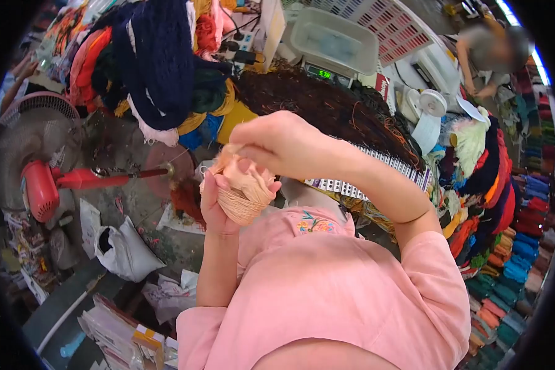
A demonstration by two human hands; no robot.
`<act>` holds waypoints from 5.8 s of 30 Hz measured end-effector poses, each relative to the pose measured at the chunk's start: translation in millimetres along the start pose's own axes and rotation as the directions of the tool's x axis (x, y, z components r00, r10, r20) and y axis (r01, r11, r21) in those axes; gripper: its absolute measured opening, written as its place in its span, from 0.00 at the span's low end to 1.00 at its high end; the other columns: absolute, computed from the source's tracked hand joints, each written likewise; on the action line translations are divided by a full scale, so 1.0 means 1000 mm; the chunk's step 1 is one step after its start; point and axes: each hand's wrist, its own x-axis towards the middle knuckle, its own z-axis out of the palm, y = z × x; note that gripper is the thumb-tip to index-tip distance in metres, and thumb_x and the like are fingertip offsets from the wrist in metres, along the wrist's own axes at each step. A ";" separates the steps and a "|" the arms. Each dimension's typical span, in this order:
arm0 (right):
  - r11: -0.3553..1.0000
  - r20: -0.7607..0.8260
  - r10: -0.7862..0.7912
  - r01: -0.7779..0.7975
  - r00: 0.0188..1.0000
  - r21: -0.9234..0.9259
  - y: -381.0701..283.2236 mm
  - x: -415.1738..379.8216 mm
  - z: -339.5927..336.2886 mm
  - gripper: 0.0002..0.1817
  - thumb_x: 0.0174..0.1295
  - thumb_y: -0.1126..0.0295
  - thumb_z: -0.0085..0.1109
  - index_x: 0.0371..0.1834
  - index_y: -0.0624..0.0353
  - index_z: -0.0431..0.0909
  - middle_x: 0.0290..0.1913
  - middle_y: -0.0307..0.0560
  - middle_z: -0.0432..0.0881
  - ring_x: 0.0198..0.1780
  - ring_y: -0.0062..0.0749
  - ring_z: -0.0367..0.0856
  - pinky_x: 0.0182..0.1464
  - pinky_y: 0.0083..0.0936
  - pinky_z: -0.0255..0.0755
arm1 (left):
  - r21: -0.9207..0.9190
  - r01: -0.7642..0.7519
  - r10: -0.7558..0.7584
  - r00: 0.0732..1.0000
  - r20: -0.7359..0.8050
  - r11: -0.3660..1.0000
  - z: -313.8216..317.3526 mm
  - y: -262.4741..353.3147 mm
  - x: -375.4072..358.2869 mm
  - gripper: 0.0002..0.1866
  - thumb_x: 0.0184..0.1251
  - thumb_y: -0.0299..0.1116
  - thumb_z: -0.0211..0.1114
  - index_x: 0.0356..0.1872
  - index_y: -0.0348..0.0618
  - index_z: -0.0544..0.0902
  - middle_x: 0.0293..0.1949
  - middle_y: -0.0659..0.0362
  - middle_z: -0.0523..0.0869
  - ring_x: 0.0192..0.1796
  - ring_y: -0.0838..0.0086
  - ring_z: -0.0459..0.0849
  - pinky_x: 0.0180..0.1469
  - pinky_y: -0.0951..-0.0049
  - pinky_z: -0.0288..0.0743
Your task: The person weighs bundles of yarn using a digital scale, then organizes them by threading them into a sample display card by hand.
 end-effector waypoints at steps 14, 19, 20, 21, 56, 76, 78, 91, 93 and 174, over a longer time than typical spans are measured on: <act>0.969 -0.132 0.159 -0.181 0.978 -0.169 0.013 -0.080 0.060 0.09 0.45 0.76 0.51 0.32 0.62 0.70 0.32 0.52 0.72 0.32 0.47 0.72 0.32 0.33 0.68 | -0.093 0.230 -0.221 0.971 0.096 0.969 -0.004 -0.006 0.013 0.17 0.61 0.47 0.44 0.24 0.45 0.70 0.27 0.64 0.66 0.36 0.75 0.66 0.40 0.64 0.71; 0.899 -0.379 0.417 -0.313 0.826 0.306 0.007 -0.087 0.057 0.05 0.49 0.75 0.54 0.27 0.66 0.75 0.27 0.43 0.75 0.28 0.20 0.71 0.27 0.15 0.65 | 0.165 0.204 -0.175 0.969 -0.176 0.965 -0.002 -0.007 0.007 0.28 0.57 0.58 0.40 0.33 0.40 0.73 0.33 0.61 0.73 0.38 0.72 0.72 0.42 0.67 0.69; 0.829 -0.348 0.494 -0.311 0.797 0.464 -0.002 -0.082 0.056 0.06 0.49 0.74 0.54 0.26 0.67 0.75 0.24 0.43 0.75 0.25 0.19 0.70 0.26 0.15 0.64 | 0.207 0.209 -0.183 0.973 -0.138 0.956 0.003 -0.009 0.007 0.33 0.55 0.62 0.37 0.37 0.37 0.72 0.36 0.58 0.73 0.40 0.71 0.73 0.44 0.68 0.68; 0.749 -0.250 0.563 -0.358 0.788 0.558 -0.012 -0.076 0.053 0.05 0.50 0.76 0.53 0.27 0.67 0.75 0.26 0.38 0.74 0.26 0.14 0.69 0.25 0.11 0.63 | 0.248 0.214 -0.195 0.976 -0.098 0.945 0.005 -0.011 0.006 0.39 0.53 0.65 0.34 0.41 0.34 0.71 0.40 0.54 0.74 0.42 0.69 0.74 0.45 0.69 0.67; 0.270 -0.141 0.613 -0.038 0.777 0.962 0.004 -0.074 0.072 0.06 0.52 0.73 0.52 0.28 0.64 0.76 0.18 0.36 0.72 0.16 0.12 0.65 0.18 0.09 0.59 | 0.373 0.049 0.080 0.943 -0.322 0.926 -0.004 -0.022 0.001 0.09 0.56 0.27 0.53 0.37 0.34 0.70 0.37 0.53 0.74 0.45 0.67 0.73 0.48 0.71 0.68; 0.381 -0.514 0.849 0.534 0.122 0.755 0.247 -0.220 -0.223 0.09 0.61 0.70 0.36 0.29 0.63 0.63 0.12 0.33 0.54 0.11 0.18 0.52 0.40 0.41 0.67 | 0.792 -0.433 0.811 -0.198 -0.550 0.431 -0.131 0.268 -0.251 0.20 0.58 0.40 0.48 0.46 0.35 0.68 0.49 0.50 0.71 0.53 0.60 0.66 0.57 0.57 0.55; 0.527 -0.615 0.788 0.468 0.043 0.709 0.248 -0.221 -0.249 0.08 0.60 0.70 0.36 0.31 0.63 0.63 0.12 0.33 0.54 0.11 0.18 0.52 0.42 0.43 0.69 | 0.861 -0.405 0.825 -0.336 -0.454 0.309 -0.121 0.280 -0.288 0.19 0.58 0.39 0.49 0.47 0.36 0.68 0.48 0.51 0.71 0.52 0.61 0.67 0.56 0.57 0.56; 0.724 -0.494 0.520 -0.052 0.697 0.688 0.144 -0.103 -0.250 0.11 0.58 0.67 0.43 0.35 0.64 0.72 0.27 0.41 0.74 0.31 0.25 0.74 0.36 0.23 0.73 | 0.648 -0.467 0.798 0.314 -0.515 0.602 -0.156 0.204 -0.320 0.16 0.58 0.43 0.51 0.42 0.44 0.72 0.43 0.58 0.75 0.47 0.70 0.71 0.52 0.64 0.63; 0.717 -0.530 0.524 -0.010 0.666 0.697 0.172 -0.116 -0.318 0.11 0.58 0.68 0.43 0.30 0.65 0.71 0.27 0.43 0.75 0.32 0.28 0.75 0.39 0.25 0.73 | 0.639 -0.383 0.745 0.332 -0.579 0.667 -0.163 0.181 -0.305 0.16 0.58 0.45 0.51 0.41 0.45 0.72 0.43 0.58 0.75 0.47 0.69 0.71 0.52 0.63 0.63; 0.164 0.160 0.402 -0.243 0.901 0.956 0.120 -0.046 0.035 0.16 0.53 0.74 0.47 0.46 0.63 0.62 0.30 0.43 0.75 0.24 0.20 0.75 0.23 0.13 0.69 | 0.720 0.169 0.415 0.719 -0.557 0.673 -0.017 -0.028 0.005 0.05 0.57 0.29 0.53 0.27 0.38 0.75 0.25 0.63 0.74 0.25 0.82 0.72 0.27 0.84 0.67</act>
